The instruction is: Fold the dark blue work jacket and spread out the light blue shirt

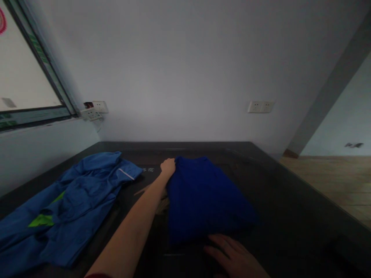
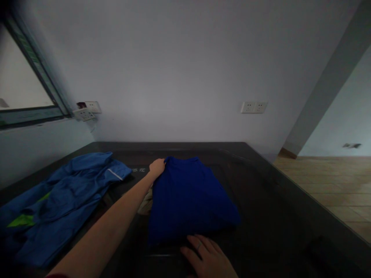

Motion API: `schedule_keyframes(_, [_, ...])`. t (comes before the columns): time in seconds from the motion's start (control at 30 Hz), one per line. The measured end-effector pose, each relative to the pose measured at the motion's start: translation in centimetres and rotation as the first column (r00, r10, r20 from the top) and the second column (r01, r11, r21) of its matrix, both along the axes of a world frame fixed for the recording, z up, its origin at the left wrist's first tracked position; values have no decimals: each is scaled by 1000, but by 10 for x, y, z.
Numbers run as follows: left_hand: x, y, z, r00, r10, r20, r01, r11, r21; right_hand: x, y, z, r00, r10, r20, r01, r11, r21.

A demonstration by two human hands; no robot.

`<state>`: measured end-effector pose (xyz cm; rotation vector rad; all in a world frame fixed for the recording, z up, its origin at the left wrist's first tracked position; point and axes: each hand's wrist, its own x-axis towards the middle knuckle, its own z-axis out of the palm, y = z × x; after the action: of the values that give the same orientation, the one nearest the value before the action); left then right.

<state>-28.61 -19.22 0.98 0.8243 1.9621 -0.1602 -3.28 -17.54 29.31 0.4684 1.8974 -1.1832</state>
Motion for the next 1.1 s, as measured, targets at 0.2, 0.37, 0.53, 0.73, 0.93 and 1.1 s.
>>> schedule_keyframes(0.2, [-18,50,27,1000,-1,-11,3,993,118,-36,11,6,964,-194,182,207,977,-53])
schedule_keyframes(0.37, [-44,102,70,999,28,24,-34,941,336,-44,10,-32,961,-265,82,266,964,-9])
schedule_keyframes(0.53, [-63,125,132,924,158,347,-370,591,717,-42,17,-102,886,-461,-48,463,886,35])
schedule_keyframes(0.73, [-56,84,214,825,-33,564,-483,477,735,-18,57,-145,457,-874,165,890,448,-88])
schedule_keyframes(0.93, [-13,25,275,430,-435,791,-212,803,557,38,124,-131,-21,-963,267,995,6,100])
schedule_keyframes(1.1, [43,-17,297,-12,-554,832,61,830,554,52,132,-132,98,-954,282,956,169,239])
